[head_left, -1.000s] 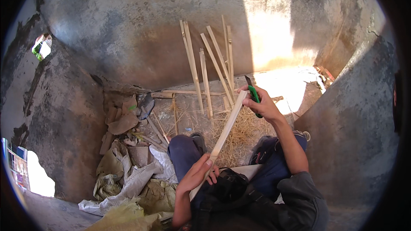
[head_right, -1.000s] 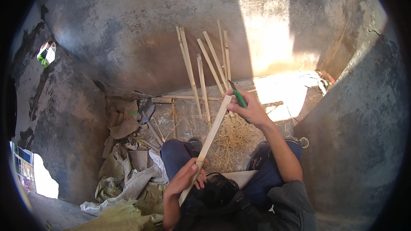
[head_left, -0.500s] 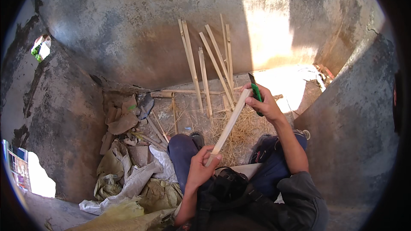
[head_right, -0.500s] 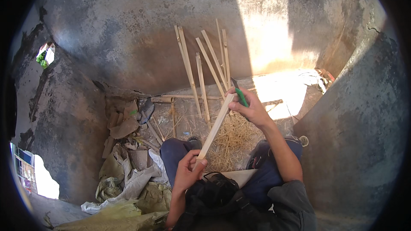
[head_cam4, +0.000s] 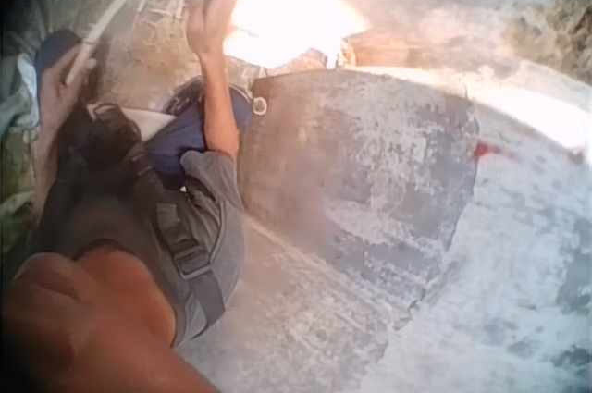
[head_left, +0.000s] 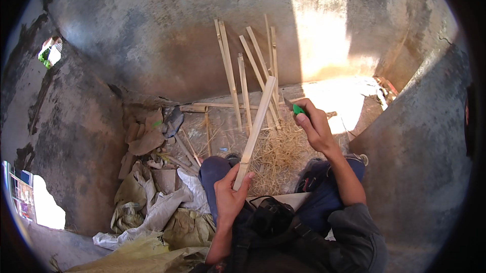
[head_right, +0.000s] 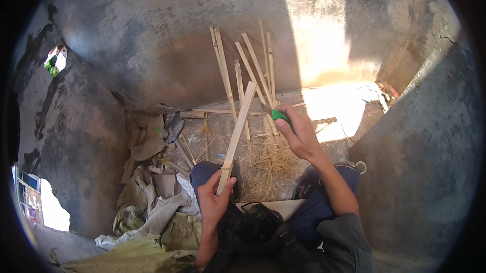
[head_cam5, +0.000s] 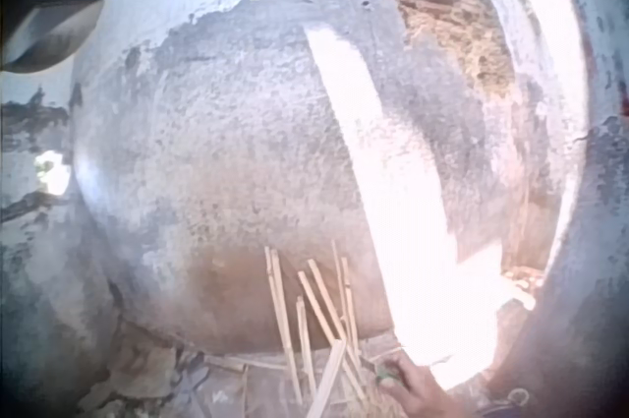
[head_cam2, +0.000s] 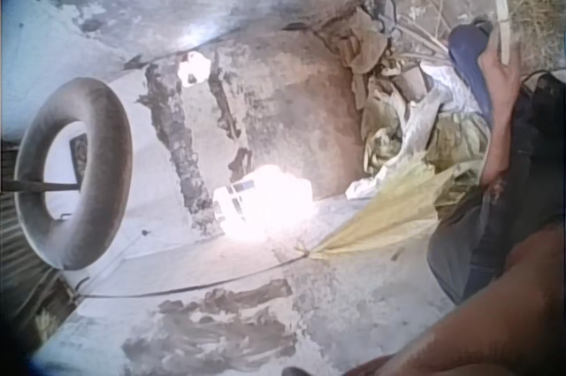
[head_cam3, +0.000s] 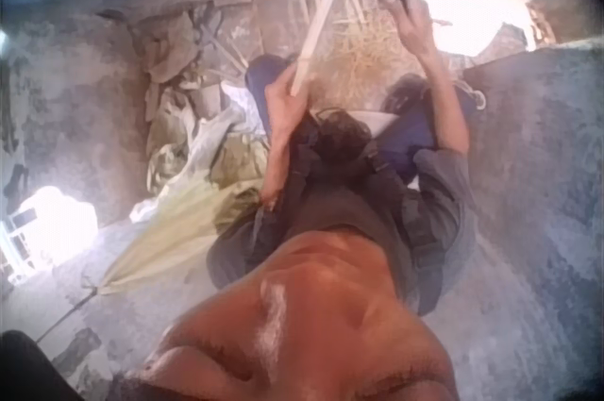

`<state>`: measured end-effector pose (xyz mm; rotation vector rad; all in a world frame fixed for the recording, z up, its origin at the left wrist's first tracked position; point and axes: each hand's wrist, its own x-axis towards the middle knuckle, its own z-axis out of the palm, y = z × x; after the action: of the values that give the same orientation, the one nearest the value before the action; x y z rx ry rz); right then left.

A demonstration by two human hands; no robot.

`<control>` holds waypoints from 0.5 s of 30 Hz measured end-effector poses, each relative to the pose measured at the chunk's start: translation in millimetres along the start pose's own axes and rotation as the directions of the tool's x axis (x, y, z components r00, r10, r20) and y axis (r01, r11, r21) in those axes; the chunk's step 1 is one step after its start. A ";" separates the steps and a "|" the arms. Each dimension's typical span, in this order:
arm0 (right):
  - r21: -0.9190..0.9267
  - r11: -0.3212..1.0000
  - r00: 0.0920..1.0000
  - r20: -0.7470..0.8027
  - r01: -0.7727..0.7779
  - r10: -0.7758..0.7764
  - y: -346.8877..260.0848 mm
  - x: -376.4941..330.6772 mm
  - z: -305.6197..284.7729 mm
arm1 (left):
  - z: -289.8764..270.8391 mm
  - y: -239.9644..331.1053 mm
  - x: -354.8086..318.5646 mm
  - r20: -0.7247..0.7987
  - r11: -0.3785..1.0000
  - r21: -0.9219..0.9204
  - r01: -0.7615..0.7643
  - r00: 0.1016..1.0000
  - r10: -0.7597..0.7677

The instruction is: The person is using a knife to shave and shape several long wood strips while sitting on the floor in a storage-like area.

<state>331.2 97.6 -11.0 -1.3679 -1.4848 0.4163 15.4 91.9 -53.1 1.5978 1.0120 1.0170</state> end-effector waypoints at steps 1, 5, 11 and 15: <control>-0.075 0.991 0.993 0.031 0.114 -0.112 -3.2 -2.7 5.0 | -1.6 8.4 2.9 -0.032 1.000 0.027 -0.005 0.999 0.006; -0.255 0.867 0.902 0.178 0.428 -0.393 -25.8 -17.0 36.6 | -2.1 25.7 11.1 -0.073 0.986 0.154 -0.059 0.995 0.071; -0.311 0.802 0.860 0.206 0.511 -0.468 -34.1 -22.2 52.5 | 3.0 33.1 12.0 -0.077 0.984 0.151 -0.091 0.992 0.104; -0.309 0.810 0.867 0.187 0.499 -0.463 -38.1 -22.1 50.6 | 5.4 36.8 12.1 -0.075 0.983 0.151 -0.109 0.990 0.121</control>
<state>265.2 85.8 -11.0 -1.1793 -1.9928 -0.1150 29.6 94.3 -16.7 1.7630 1.0819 1.1179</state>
